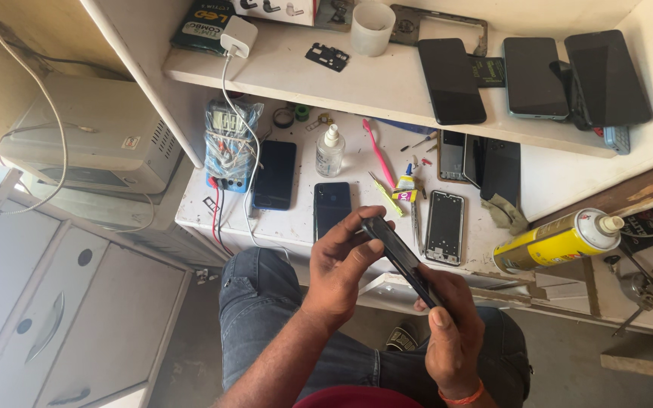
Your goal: The person repairs a smartphone at a cluttered workbench. They handle the phone and its separated back cover, manipulate small internal components by hand, and use a screwdriver to work on the exposed internals, with other phones and repair supplies on the bench around them.
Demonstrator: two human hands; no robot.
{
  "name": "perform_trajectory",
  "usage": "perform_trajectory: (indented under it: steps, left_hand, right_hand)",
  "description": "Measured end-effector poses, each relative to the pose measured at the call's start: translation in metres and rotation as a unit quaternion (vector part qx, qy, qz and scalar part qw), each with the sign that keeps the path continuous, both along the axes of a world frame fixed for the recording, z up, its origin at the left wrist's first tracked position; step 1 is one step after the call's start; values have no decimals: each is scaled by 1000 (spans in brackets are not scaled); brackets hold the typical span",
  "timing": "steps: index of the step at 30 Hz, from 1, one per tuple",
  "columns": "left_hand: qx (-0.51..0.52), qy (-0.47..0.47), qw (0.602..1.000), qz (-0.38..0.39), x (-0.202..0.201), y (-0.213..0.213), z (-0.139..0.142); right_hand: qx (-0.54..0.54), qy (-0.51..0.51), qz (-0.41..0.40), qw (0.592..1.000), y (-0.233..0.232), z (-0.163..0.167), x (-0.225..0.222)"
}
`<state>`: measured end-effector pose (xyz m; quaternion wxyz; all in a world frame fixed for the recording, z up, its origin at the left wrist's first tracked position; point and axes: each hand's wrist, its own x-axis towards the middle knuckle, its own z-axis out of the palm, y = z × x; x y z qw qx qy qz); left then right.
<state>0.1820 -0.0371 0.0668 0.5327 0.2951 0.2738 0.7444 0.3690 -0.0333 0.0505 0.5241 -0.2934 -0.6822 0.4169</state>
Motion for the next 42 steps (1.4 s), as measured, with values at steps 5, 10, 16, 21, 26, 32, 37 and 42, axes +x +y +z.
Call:
perform_trajectory:
  steps: [5,10,16,21,26,32,37,42]
  left_hand:
    - [-67,-11,998,17,1,3,-9]
    - [-226,47,972,45,-1,15,-39]
    - [-287,-81,952,65,-2,16,-85]
    - [-372,-86,923,51,-2,15,-100]
    - [-441,-98,892,-24,9,10,-100]
    - [-413,-68,899,-128,17,12,-105]
    - [-425,-65,898,-99,9,11,-120]
    - [-452,-56,887,-74,5,7,-133]
  right_hand:
    - [-31,-33,-8,999,2,-7,3]
    - [-191,-142,-32,971,18,-19,12]
    - [-377,-101,19,920,19,-36,16]
    - [-311,-97,15,945,24,-56,15]
    - [-238,-250,-36,938,21,-74,17]
    - [37,-269,-191,943,37,-78,27]
    - [197,-334,-212,897,99,-70,38]
    - [230,-392,-242,857,129,-78,31]
